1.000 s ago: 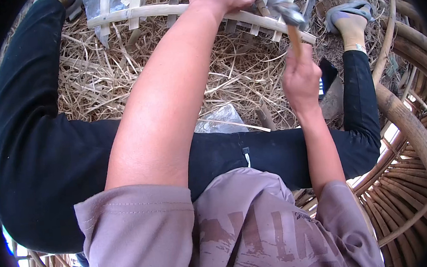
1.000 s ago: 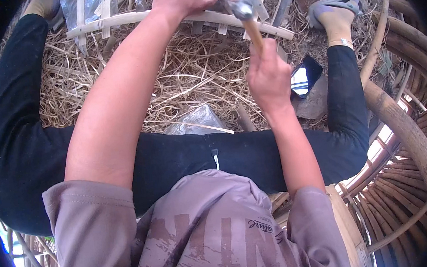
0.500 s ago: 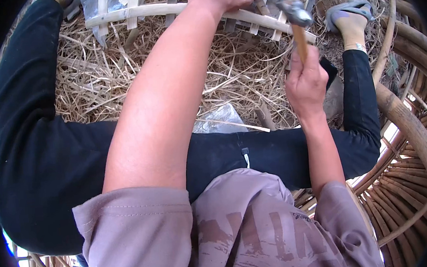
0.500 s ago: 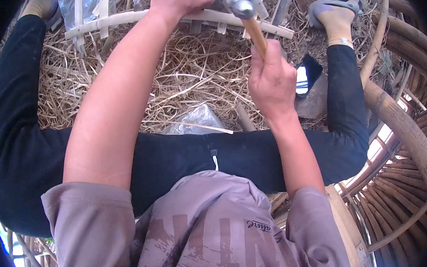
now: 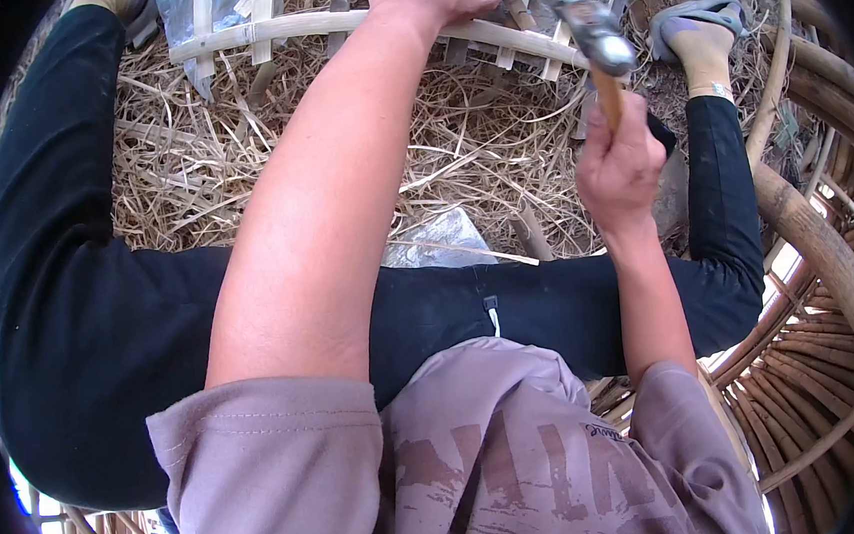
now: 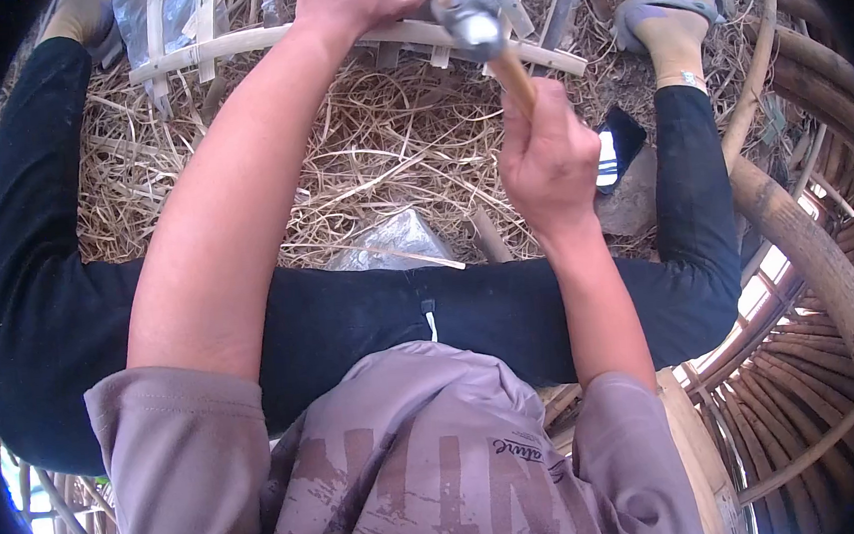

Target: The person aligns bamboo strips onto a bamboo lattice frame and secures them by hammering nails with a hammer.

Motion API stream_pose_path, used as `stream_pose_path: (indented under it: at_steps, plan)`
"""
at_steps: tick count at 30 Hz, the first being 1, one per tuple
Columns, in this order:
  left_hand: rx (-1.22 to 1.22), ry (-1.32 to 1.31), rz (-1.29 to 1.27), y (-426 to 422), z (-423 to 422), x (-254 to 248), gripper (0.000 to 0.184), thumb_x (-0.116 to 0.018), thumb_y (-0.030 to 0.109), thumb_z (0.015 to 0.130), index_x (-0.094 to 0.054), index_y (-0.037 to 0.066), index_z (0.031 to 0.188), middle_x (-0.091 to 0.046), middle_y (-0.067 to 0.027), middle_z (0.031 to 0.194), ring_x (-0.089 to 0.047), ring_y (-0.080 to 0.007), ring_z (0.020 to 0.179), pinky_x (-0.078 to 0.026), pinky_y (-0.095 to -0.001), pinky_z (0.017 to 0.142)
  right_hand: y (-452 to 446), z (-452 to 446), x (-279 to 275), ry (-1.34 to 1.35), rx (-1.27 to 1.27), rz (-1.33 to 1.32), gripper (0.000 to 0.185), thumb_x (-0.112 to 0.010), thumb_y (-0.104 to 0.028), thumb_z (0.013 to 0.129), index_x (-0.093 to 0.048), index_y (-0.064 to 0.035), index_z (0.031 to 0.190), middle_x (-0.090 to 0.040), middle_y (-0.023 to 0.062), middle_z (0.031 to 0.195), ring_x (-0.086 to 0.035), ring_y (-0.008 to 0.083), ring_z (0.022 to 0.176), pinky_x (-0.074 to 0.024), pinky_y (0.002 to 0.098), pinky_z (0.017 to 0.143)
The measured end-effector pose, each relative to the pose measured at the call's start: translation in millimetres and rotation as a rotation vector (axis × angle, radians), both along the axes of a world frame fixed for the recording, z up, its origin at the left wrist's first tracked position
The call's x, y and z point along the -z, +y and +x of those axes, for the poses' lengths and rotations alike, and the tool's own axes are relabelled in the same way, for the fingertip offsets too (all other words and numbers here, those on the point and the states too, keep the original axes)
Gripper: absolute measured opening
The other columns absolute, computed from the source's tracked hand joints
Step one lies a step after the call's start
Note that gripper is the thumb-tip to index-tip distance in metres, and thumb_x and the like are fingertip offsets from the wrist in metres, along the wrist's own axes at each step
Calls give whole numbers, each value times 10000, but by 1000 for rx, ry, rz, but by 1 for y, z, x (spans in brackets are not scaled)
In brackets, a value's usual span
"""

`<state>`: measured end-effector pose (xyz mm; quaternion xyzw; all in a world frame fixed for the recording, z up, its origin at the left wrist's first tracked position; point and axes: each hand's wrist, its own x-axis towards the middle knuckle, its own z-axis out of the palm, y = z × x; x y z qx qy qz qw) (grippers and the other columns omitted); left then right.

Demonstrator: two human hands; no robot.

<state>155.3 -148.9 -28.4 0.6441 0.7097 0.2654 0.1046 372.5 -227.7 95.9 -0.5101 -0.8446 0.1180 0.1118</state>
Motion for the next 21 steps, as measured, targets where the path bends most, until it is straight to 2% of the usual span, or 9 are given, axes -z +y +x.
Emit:
stream_pose_path:
  at_steps: [2, 3, 8, 12, 16, 19, 20, 21]
  plan:
    - [-11, 13, 20, -1, 1, -1, 1067, -713, 622, 804, -319, 36, 1604, -141, -197, 1709, -53, -427, 1586, -86, -584, 1278, 0, 6, 16, -129, 10, -66, 160, -595, -168, 1028, -553, -22, 1078, -652, 219, 697, -696, 411, 642, -517, 510, 543]
    - [-17, 19, 27, -2, 1, -1, 1064, -712, 625, 804, -325, 38, 1602, -143, -196, 1709, -55, -427, 1586, -86, -584, 1278, 1, 2, 14, -263, 60, -204, 169, -597, -189, 1025, -540, -37, 1072, -664, 233, 721, -688, 445, 669, -522, 540, 560]
    - [-11, 0, 26, -3, -1, 1, 1052, -707, 628, 811, -335, 39, 1599, -138, -198, 1708, -56, -428, 1586, -69, -580, 1281, -6, -2, 3, 53, 82, -101, 158, -593, -177, 1024, -520, -37, 1029, -662, 246, 724, -672, 481, 695, -514, 570, 580]
    - [-3, 11, 7, -3, 0, -6, 1045, -703, 628, 819, -337, 32, 1595, -145, -204, 1706, -63, -431, 1584, -60, -584, 1280, 4, 2, 17, -207, 129, -255, 163, -618, -179, 1018, -535, -40, 1035, -652, 239, 710, -673, 466, 671, -506, 544, 563]
    - [-18, 19, 37, -3, 0, 5, 1048, -703, 625, 822, -331, 21, 1594, -138, -205, 1706, -67, -434, 1583, -67, -587, 1278, -9, -3, 7, 8, 70, -96, 165, -629, -177, 1011, -538, -43, 1044, -645, 238, 690, -679, 460, 680, -508, 550, 562]
    - [-9, -21, 52, -2, 1, 5, 1046, -705, 619, 824, -330, 17, 1593, -132, -208, 1706, -65, -436, 1582, -67, -586, 1278, -7, 4, 21, -57, 108, -135, 162, -636, -172, 1009, -541, -43, 1032, -649, 228, 702, -683, 452, 681, -498, 532, 555]
    - [-7, -22, 37, -2, 1, 3, 1043, -707, 616, 824, -332, 17, 1592, -137, -210, 1705, -65, -437, 1582, -67, -585, 1278, -3, 4, 22, -254, 120, -177, 152, -630, -168, 1014, -545, -43, 1024, -648, 226, 697, -685, 444, 668, -506, 519, 549]
    - [-5, -23, 24, -1, 2, 1, 1040, -709, 613, 825, -335, 17, 1591, -142, -212, 1703, -66, -437, 1582, -66, -585, 1278, -4, 4, 18, -191, 132, -163, 150, -628, -168, 1016, -547, -42, 1026, -649, 227, 697, -686, 444, 668, -510, 520, 549]
